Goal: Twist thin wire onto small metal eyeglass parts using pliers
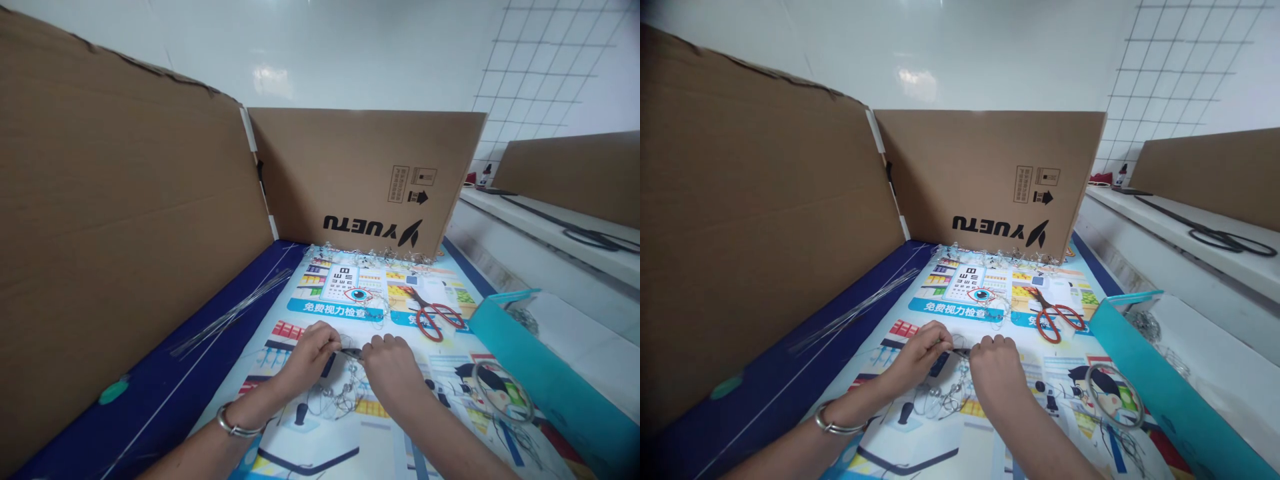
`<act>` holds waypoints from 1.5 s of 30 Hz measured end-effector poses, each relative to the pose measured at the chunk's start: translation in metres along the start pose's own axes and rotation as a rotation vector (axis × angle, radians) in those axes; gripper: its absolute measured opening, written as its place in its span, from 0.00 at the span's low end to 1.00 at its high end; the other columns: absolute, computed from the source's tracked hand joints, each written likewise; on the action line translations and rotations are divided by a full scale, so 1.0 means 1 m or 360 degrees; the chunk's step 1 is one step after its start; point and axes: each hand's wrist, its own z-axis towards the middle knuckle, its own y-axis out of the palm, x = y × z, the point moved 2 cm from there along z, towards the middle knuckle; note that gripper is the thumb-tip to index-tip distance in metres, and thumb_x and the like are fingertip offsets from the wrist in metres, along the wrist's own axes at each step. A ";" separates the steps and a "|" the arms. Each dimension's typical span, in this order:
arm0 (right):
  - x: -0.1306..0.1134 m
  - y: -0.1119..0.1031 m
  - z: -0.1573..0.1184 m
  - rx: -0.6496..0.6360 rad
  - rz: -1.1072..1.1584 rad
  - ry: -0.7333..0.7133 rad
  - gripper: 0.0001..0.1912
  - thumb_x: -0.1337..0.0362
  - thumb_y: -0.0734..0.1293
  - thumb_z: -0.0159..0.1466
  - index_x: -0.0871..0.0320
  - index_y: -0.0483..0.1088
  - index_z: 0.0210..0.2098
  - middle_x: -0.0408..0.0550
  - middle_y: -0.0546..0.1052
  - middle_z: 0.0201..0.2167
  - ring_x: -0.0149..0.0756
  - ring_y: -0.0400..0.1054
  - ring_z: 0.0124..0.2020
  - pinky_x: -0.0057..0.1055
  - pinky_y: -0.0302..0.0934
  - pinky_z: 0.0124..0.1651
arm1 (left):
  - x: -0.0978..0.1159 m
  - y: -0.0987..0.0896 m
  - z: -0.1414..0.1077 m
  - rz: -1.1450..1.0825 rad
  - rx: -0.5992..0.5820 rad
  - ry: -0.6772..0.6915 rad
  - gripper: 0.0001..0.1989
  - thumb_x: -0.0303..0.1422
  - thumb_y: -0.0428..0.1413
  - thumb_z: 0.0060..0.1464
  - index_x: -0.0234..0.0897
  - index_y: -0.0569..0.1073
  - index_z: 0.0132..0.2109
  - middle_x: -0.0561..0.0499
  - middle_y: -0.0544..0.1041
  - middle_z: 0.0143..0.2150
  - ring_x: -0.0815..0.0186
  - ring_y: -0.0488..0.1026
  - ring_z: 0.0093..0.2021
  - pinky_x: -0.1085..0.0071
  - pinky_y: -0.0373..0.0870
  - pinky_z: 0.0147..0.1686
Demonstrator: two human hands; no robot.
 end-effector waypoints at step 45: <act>0.014 0.002 0.002 0.0192 0.0236 0.0027 0.08 0.60 0.65 0.57 0.59 0.70 0.26 0.51 0.71 0.27 0.40 0.63 0.33 0.34 0.50 0.35 | -0.019 -0.003 0.001 0.0115 -0.0107 -0.0070 0.08 0.29 0.48 0.56 0.37 0.70 0.31 0.53 0.71 0.30 0.66 0.66 0.34 0.71 0.60 0.37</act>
